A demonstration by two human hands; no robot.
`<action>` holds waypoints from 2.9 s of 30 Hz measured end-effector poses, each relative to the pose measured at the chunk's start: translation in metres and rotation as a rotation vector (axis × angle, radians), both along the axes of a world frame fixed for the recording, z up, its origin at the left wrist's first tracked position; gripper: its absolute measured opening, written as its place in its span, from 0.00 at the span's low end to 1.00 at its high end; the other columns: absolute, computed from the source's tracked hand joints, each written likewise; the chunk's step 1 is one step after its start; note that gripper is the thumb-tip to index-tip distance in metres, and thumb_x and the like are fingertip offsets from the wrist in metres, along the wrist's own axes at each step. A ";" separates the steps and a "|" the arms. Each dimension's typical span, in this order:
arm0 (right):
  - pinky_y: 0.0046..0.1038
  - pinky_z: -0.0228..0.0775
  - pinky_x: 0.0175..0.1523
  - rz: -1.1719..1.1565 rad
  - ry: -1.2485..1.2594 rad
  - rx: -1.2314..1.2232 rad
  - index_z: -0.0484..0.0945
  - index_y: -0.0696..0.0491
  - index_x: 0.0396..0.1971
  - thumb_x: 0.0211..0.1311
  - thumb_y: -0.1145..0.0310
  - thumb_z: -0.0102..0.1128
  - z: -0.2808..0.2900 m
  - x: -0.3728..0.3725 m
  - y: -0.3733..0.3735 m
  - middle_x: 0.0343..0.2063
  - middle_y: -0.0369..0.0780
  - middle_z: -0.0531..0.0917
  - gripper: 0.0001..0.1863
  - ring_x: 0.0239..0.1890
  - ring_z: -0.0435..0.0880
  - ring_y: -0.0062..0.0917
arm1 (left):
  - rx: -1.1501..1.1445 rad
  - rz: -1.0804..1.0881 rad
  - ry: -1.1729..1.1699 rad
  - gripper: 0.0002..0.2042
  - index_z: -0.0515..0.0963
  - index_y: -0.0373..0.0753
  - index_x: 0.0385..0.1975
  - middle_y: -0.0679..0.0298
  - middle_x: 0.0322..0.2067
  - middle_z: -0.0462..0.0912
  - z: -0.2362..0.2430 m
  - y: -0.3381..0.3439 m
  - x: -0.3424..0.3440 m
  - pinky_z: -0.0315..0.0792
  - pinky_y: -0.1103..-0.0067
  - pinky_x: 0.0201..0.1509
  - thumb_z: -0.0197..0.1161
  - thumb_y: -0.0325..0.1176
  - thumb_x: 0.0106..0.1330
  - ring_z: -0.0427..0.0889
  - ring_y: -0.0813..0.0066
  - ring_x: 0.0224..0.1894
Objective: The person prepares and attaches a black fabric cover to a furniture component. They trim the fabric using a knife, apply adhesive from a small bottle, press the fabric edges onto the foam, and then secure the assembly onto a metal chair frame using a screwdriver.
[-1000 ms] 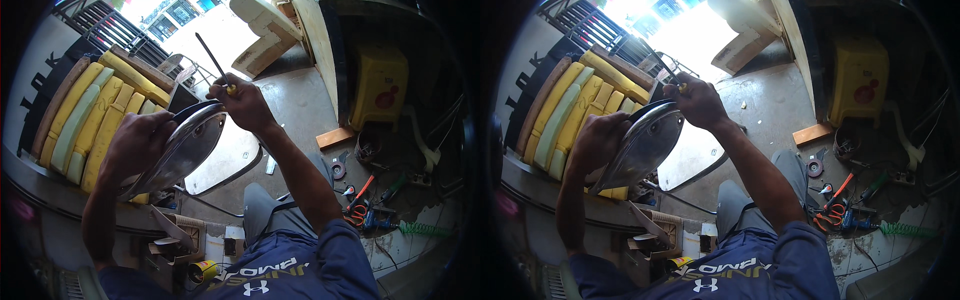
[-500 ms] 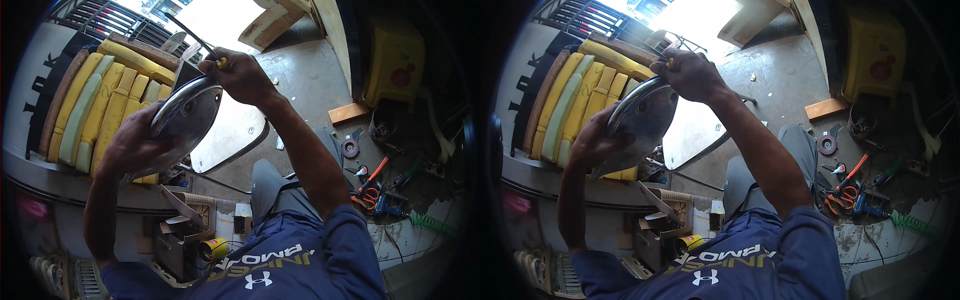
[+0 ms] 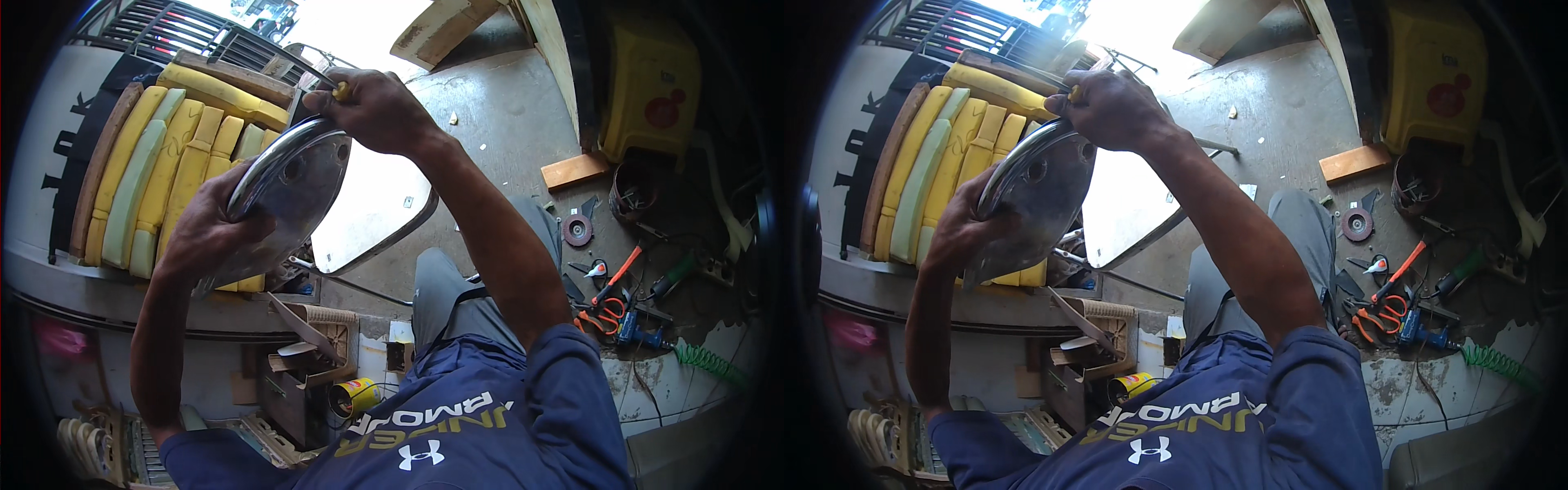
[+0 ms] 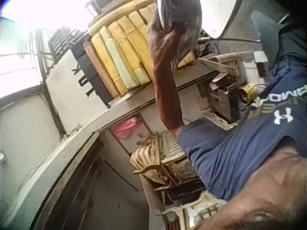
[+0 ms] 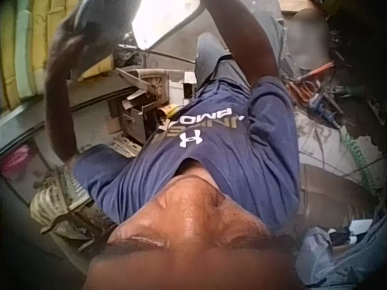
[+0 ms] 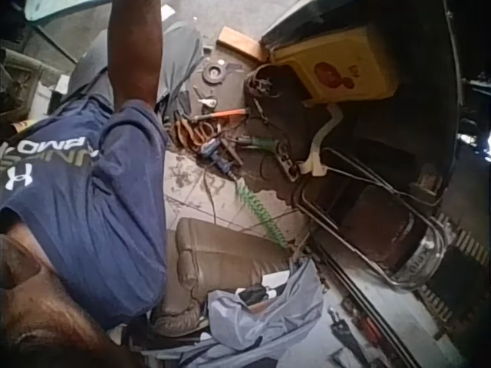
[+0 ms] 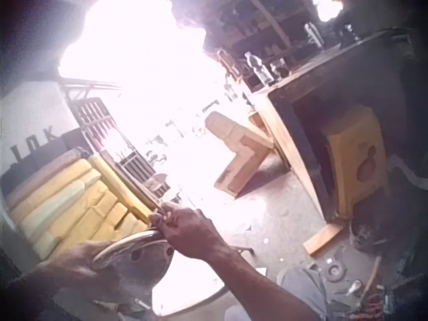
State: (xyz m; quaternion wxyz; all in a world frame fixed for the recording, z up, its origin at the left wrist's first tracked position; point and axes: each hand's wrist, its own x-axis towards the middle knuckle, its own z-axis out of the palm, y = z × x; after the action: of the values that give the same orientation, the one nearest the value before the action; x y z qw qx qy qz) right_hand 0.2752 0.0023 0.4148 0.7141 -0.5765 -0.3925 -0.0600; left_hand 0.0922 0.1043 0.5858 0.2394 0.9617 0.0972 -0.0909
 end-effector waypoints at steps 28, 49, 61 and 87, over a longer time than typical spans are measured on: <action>0.36 0.77 0.46 0.214 -0.056 -0.354 0.90 0.53 0.42 0.65 0.33 0.62 0.019 0.045 0.018 0.32 0.41 0.90 0.34 0.35 0.88 0.29 | 0.039 0.067 -0.055 0.35 0.74 0.30 0.62 0.58 0.48 0.83 -0.006 -0.003 0.004 0.72 0.74 0.60 0.67 0.36 0.50 0.80 0.71 0.50; 0.28 0.76 0.42 0.711 0.048 -0.243 0.86 0.54 0.46 0.64 0.38 0.67 0.000 0.065 -0.004 0.33 0.38 0.88 0.31 0.34 0.84 0.20 | -0.049 0.069 0.072 0.49 0.65 0.29 0.71 0.53 0.59 0.78 0.002 0.013 -0.001 0.66 0.71 0.70 0.78 0.46 0.48 0.76 0.62 0.61; 0.29 0.75 0.42 0.550 0.059 -0.199 0.88 0.54 0.43 0.64 0.43 0.69 -0.006 0.059 0.000 0.31 0.37 0.88 0.27 0.32 0.84 0.21 | -0.220 -0.072 0.044 0.38 0.62 0.28 0.73 0.50 0.63 0.75 0.005 0.061 -0.008 0.68 0.72 0.69 0.44 0.59 0.80 0.75 0.65 0.64; 0.24 0.73 0.37 0.351 0.060 0.015 0.87 0.55 0.40 0.74 0.48 0.60 -0.024 0.033 0.010 0.27 0.37 0.86 0.22 0.30 0.82 0.18 | -0.044 -0.285 -0.239 0.35 0.74 0.27 0.62 0.53 0.48 0.86 -0.008 0.039 -0.005 0.75 0.69 0.57 0.58 0.58 0.73 0.84 0.66 0.51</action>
State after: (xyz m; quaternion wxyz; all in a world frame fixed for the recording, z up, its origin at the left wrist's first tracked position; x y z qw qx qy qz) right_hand 0.3083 0.0125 0.3909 0.7293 -0.4951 -0.4654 0.0799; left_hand 0.0873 0.1432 0.5782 0.2550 0.9643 -0.0710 -0.0109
